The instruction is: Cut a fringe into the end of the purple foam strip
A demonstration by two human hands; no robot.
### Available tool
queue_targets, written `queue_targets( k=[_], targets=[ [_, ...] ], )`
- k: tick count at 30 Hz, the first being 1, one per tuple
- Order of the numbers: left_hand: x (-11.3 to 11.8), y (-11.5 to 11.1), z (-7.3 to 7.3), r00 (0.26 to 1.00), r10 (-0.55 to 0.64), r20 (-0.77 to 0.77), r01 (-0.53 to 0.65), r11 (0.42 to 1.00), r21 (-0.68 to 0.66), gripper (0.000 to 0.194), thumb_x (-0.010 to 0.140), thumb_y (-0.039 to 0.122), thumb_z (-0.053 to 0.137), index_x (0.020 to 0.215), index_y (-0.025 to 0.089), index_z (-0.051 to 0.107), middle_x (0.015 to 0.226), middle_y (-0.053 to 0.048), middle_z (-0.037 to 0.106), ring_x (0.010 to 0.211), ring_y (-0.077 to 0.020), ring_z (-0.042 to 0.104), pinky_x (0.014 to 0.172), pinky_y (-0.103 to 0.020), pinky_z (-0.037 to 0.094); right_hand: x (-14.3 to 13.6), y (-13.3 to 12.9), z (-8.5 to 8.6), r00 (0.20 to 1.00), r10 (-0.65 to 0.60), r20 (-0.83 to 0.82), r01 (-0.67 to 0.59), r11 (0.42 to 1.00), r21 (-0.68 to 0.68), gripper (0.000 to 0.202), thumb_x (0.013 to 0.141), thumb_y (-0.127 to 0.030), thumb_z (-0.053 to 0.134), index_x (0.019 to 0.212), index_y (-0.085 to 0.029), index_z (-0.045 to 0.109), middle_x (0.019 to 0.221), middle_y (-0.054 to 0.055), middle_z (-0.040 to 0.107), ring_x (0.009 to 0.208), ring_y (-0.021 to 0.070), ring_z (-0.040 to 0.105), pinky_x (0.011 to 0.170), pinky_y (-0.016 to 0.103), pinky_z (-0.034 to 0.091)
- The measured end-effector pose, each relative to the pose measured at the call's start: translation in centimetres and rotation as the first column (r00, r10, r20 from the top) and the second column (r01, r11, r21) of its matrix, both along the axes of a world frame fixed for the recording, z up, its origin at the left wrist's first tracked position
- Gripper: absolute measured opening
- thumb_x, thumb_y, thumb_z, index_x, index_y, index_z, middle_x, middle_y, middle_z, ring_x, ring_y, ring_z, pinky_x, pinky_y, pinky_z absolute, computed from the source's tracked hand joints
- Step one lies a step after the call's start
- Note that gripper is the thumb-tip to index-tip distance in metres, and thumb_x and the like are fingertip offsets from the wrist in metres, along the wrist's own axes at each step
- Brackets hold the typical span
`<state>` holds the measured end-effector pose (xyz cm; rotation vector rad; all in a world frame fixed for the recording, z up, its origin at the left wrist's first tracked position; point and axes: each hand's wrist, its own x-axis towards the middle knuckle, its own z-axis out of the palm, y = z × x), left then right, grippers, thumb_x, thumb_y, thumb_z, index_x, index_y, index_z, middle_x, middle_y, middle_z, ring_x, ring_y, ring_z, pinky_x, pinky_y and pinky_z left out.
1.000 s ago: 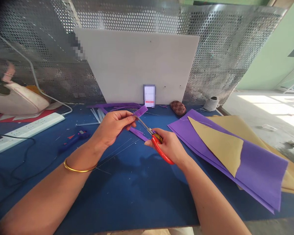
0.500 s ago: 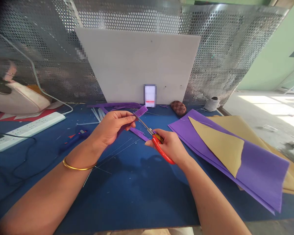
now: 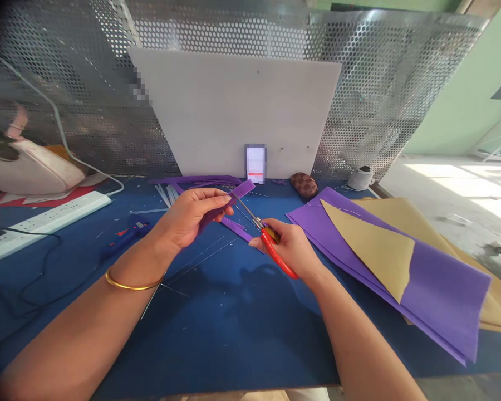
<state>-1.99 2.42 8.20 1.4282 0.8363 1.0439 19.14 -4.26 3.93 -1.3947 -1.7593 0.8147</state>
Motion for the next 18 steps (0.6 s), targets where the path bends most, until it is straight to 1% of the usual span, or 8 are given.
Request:
queue_targets(
  k=[4,8,12,18],
  targets=[
    [0.0,0.0,0.1,0.999,0.034,-0.034,-0.033,0.999,0.038,0.013,0.076,0.03,0.072,0.075,0.016,0.071,0.066,-0.002,0.068,0.055,-0.0093,0.05,0.057,-0.024,0.04,-0.04,-0.1,-0.01,1.0,0.005,-0.011,-0.005,1.0,0.013,0.03,0.075,-0.044,0.072,0.085,-0.019,0.059,0.065,-0.006,0.04,0.059,0.0107,0.031,0.053,0.024,0.028],
    [0.12,0.0,0.09,0.996,0.089,-0.026,-0.086,0.992,0.089,0.013,0.077,0.03,0.071,0.077,0.017,0.072,0.065,-0.001,0.067,0.056,-0.0098,0.051,0.057,-0.024,0.039,-0.22,-0.27,0.04,0.999,0.04,-0.019,-0.039,0.999,0.035,0.03,0.076,-0.043,0.072,0.089,-0.02,0.059,0.066,-0.006,0.036,0.06,0.0112,0.03,0.054,0.024,0.029],
    [0.21,0.01,-0.04,0.994,0.099,-0.035,-0.095,0.99,0.104,0.013,0.077,0.03,0.071,0.078,0.017,0.072,0.065,-0.001,0.066,0.056,-0.0091,0.049,0.057,-0.024,0.039,-0.35,-0.29,0.05,0.999,0.045,-0.012,-0.044,0.998,0.036,0.029,0.077,-0.043,0.071,0.087,-0.02,0.057,0.065,-0.006,0.033,0.06,0.0112,0.028,0.053,0.024,0.028],
    [0.42,-0.25,-0.14,0.994,0.097,-0.05,-0.091,0.989,0.116,0.012,0.078,0.03,0.07,0.079,0.018,0.072,0.066,-0.001,0.067,0.055,-0.0087,0.048,0.056,-0.024,0.039,-0.27,-0.17,-0.05,0.999,0.042,-0.018,-0.042,0.998,0.047,0.029,0.077,-0.044,0.071,0.083,-0.02,0.056,0.066,-0.006,0.035,0.06,0.0111,0.029,0.053,0.024,0.028]
  ],
)
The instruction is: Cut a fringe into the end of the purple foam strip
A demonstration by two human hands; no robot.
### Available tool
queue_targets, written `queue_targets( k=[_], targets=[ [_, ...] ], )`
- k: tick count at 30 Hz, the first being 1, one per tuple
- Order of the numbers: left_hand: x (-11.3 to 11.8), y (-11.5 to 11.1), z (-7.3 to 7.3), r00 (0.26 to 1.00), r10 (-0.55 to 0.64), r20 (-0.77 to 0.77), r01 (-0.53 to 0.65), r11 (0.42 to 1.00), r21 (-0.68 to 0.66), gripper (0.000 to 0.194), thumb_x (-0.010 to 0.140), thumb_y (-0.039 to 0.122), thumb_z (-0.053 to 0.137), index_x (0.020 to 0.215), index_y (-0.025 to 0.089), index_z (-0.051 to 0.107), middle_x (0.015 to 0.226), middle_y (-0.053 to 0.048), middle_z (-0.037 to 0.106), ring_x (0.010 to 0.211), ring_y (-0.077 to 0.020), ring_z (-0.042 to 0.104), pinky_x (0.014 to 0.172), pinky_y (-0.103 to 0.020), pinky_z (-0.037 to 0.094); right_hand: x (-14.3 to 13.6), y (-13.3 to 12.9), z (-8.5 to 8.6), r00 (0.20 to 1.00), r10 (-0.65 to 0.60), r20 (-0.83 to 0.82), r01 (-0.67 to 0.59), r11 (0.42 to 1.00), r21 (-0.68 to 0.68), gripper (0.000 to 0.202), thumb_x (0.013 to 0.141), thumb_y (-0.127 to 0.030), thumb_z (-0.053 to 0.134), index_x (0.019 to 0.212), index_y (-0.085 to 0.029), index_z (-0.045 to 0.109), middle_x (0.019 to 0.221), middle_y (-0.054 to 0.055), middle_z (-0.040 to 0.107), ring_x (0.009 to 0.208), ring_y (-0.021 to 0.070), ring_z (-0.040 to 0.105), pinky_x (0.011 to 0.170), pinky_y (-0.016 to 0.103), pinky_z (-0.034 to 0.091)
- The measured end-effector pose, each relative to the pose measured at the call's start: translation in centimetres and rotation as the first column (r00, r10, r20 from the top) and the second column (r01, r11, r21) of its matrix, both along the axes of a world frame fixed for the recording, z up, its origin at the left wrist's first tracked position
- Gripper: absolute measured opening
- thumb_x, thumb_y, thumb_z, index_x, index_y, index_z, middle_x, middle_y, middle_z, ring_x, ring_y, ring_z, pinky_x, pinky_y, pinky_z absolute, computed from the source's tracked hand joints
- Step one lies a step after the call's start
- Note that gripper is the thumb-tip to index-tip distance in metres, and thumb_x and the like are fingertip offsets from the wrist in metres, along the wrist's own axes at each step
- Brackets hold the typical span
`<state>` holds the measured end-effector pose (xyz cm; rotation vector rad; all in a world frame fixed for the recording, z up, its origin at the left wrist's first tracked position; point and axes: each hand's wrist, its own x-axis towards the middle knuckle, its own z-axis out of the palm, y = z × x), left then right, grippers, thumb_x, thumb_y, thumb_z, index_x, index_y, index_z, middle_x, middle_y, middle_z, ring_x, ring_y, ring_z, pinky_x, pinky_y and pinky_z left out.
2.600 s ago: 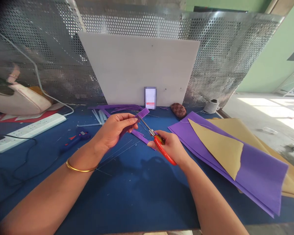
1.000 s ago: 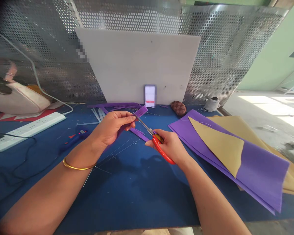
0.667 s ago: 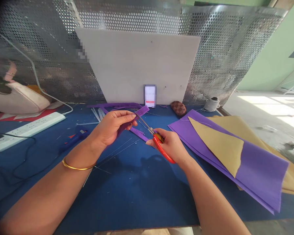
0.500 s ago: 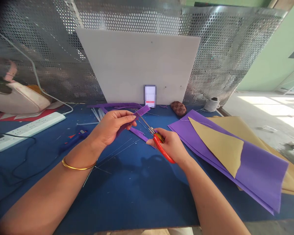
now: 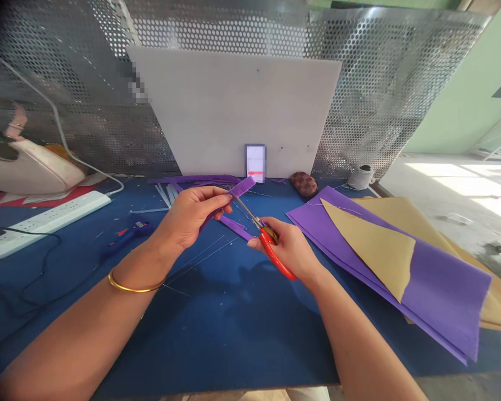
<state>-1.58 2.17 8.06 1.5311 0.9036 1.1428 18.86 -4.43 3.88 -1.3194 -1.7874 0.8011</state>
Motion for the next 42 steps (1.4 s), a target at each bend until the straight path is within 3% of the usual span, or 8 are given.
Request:
queue_targets(
  k=[13,32,42],
  targets=[
    [0.13,-0.03,0.02,1.0,-0.004,-0.023,0.005,1.0,0.014,0.014,0.077,0.032,0.068,0.078,0.018,0.07,0.067,-0.001,0.065,0.055,-0.0099,0.047,0.056,-0.025,0.038,-0.07,-0.05,0.15,1.0,0.001,-0.013,-0.001,0.999,-0.043,0.038,0.074,-0.054,0.07,0.083,-0.02,0.058,0.066,-0.005,0.038,0.06,0.0119,0.031,0.053,0.025,0.03],
    [-0.03,0.03,0.02,1.0,-0.025,-0.015,0.025,1.0,0.004,0.014,0.077,0.031,0.068,0.078,0.017,0.07,0.067,-0.001,0.063,0.056,-0.0096,0.046,0.056,-0.025,0.037,-0.04,-0.18,0.27,0.999,0.039,-0.024,-0.04,0.998,-0.058,0.04,0.076,-0.055,0.069,0.087,-0.019,0.057,0.067,-0.005,0.039,0.06,0.0113,0.03,0.051,0.024,0.028],
    [0.03,-0.11,0.22,1.0,-0.007,-0.013,0.007,1.0,-0.017,0.013,0.076,0.031,0.069,0.076,0.017,0.071,0.066,-0.001,0.064,0.054,-0.0095,0.046,0.056,-0.026,0.038,-0.23,-0.27,0.6,1.0,-0.001,-0.003,0.001,0.998,-0.07,0.041,0.074,-0.059,0.069,0.08,-0.019,0.059,0.066,-0.004,0.044,0.059,0.0118,0.034,0.052,0.025,0.031]
  ],
)
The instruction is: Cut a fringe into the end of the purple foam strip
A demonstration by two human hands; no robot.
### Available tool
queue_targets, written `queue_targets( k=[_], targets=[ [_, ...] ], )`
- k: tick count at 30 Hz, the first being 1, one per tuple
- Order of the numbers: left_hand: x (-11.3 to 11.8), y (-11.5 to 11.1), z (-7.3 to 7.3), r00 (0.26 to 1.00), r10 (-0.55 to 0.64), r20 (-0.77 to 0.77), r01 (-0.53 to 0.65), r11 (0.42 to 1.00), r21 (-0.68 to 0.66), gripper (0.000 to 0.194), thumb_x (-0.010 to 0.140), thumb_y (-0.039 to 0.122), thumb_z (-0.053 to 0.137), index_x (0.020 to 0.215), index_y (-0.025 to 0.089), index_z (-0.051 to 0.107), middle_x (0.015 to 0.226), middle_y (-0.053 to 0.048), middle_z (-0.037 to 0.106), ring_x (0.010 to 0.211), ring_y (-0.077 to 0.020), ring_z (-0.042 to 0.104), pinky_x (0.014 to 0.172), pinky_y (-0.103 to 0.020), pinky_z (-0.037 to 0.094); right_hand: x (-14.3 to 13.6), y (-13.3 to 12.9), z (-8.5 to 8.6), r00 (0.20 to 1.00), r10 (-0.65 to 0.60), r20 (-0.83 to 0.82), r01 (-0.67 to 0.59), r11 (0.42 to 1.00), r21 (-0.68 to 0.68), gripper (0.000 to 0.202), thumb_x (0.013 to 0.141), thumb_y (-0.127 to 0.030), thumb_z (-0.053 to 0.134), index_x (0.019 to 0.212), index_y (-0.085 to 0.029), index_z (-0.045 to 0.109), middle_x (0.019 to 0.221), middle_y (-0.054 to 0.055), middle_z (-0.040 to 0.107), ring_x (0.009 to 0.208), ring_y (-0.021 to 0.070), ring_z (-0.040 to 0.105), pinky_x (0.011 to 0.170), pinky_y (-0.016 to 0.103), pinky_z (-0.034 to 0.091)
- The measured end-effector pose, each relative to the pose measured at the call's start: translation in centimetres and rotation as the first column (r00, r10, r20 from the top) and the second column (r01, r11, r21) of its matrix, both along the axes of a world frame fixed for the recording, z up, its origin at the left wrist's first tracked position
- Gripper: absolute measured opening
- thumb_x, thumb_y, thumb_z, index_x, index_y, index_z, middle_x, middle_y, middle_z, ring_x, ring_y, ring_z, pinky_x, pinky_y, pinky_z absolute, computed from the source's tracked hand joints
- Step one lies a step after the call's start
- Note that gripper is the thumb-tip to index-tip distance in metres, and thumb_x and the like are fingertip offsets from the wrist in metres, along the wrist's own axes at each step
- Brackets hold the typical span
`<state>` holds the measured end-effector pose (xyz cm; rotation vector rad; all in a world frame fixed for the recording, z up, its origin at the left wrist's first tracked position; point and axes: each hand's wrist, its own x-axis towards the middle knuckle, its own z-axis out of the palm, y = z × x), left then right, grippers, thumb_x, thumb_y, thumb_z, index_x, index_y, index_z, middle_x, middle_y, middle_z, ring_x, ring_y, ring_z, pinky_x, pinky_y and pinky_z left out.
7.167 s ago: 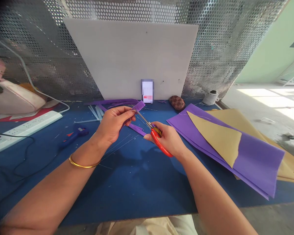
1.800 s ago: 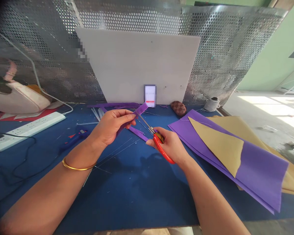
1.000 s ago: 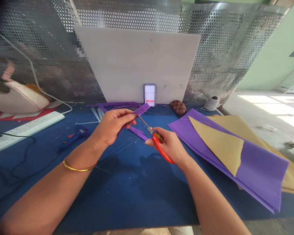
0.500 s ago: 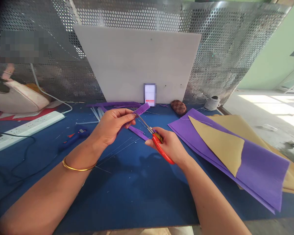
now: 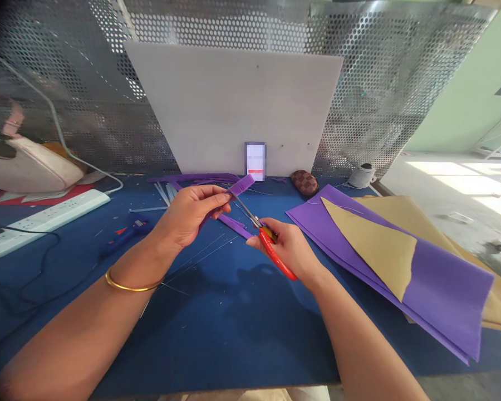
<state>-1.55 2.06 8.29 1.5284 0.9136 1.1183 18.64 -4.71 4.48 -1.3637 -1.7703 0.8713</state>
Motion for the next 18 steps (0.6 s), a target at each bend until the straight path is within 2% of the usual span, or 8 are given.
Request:
queue_targets(
  k=[18],
  targets=[
    [-0.16,0.07,0.13,0.999,-0.025,0.034,0.026,0.999,-0.02,0.012,0.075,0.029,0.07,0.074,0.017,0.071,0.064,-0.001,0.064,0.053,-0.0095,0.047,0.055,-0.026,0.037,0.2,0.07,-0.02,1.0,0.011,0.017,-0.012,1.0,0.019,0.041,0.074,-0.058,0.069,0.079,-0.018,0.061,0.066,-0.003,0.045,0.059,0.0117,0.034,0.051,0.025,0.03]
  ],
)
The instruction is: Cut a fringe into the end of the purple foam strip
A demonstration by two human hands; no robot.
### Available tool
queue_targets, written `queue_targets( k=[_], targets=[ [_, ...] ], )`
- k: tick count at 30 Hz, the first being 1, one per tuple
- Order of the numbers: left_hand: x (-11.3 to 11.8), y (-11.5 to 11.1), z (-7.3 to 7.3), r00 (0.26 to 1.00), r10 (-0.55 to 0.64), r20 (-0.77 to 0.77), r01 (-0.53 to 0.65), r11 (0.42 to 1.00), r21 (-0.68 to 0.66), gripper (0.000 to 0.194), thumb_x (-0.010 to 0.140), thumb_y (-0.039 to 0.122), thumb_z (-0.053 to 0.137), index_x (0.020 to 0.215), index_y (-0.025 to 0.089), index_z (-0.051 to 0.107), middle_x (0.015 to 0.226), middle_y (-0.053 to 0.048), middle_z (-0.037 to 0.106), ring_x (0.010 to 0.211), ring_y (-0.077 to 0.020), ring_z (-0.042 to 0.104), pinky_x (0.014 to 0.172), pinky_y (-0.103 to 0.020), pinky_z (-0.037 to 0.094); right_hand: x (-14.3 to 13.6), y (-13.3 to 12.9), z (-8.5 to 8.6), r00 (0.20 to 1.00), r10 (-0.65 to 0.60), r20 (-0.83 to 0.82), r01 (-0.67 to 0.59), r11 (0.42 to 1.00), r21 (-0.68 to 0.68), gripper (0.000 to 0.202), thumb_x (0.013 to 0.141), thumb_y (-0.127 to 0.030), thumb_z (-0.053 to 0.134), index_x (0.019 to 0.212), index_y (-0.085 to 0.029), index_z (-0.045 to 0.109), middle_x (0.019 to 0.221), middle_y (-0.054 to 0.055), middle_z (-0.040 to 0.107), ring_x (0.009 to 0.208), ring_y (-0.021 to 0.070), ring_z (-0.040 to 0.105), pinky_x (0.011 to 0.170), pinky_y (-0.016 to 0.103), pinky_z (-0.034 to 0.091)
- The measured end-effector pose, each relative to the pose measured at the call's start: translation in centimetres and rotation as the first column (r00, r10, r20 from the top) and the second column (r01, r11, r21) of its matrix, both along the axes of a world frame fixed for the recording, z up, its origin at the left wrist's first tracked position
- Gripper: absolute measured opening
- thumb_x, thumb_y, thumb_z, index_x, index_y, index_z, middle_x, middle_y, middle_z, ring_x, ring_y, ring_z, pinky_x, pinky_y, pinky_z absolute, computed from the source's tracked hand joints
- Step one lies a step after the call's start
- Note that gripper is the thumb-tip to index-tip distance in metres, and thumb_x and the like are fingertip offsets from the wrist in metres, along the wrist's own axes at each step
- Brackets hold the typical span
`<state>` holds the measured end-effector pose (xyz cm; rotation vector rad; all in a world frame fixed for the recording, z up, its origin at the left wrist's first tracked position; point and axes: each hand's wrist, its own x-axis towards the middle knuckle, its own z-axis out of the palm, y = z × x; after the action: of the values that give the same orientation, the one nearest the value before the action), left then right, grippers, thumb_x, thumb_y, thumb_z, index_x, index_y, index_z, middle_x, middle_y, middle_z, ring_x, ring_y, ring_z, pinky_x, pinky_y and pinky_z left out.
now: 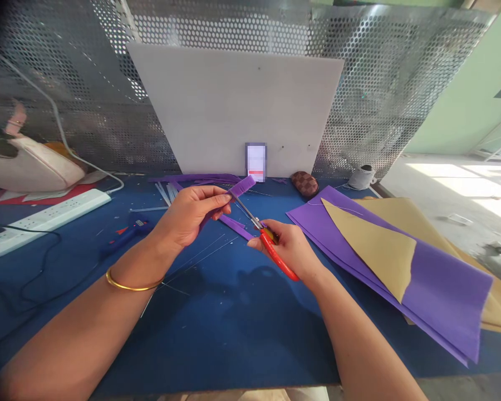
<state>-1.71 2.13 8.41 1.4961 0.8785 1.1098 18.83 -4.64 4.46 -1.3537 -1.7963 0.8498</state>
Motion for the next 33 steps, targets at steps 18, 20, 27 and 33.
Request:
queue_targets(
  k=[18,20,27,33],
  targets=[
    [-0.07,0.09,-0.08,1.0,0.03,0.006,-0.03,0.999,0.035,0.016,0.077,0.033,0.07,0.078,0.017,0.071,0.068,-0.002,0.066,0.057,-0.01,0.048,0.058,-0.025,0.039,-0.05,-0.11,-0.23,0.998,0.026,-0.054,-0.026,1.0,-0.007,0.034,0.077,-0.045,0.071,0.095,-0.019,0.059,0.068,-0.005,0.038,0.061,0.0115,0.032,0.055,0.024,0.03],
    [-0.03,0.07,-0.07,0.999,0.038,0.001,-0.038,0.999,0.033,0.016,0.076,0.033,0.071,0.078,0.016,0.071,0.068,-0.002,0.066,0.057,-0.0099,0.048,0.057,-0.025,0.039,-0.02,-0.12,-0.32,0.999,0.017,-0.038,-0.017,1.0,0.009,0.033,0.077,-0.045,0.071,0.092,-0.019,0.058,0.067,-0.005,0.036,0.061,0.0114,0.031,0.054,0.024,0.029],
    [0.15,-0.08,-0.29,0.999,0.026,-0.033,-0.024,0.999,0.037,0.016,0.077,0.032,0.069,0.08,0.017,0.071,0.069,-0.002,0.068,0.056,-0.0096,0.049,0.058,-0.025,0.039,-0.02,0.12,-0.59,0.999,0.014,-0.048,-0.013,1.0,0.016,0.031,0.077,-0.045,0.071,0.083,-0.019,0.054,0.067,-0.005,0.038,0.06,0.0109,0.03,0.053,0.024,0.028],
    [0.18,0.05,-0.47,0.999,0.025,-0.039,-0.023,0.999,0.041,0.015,0.078,0.032,0.069,0.08,0.017,0.072,0.069,-0.002,0.068,0.056,-0.0094,0.049,0.058,-0.025,0.04,-0.05,0.04,-0.42,1.0,-0.014,-0.026,0.015,1.0,0.005,0.031,0.076,-0.044,0.072,0.079,-0.019,0.054,0.066,-0.005,0.039,0.06,0.0108,0.031,0.053,0.024,0.028]
  ],
)
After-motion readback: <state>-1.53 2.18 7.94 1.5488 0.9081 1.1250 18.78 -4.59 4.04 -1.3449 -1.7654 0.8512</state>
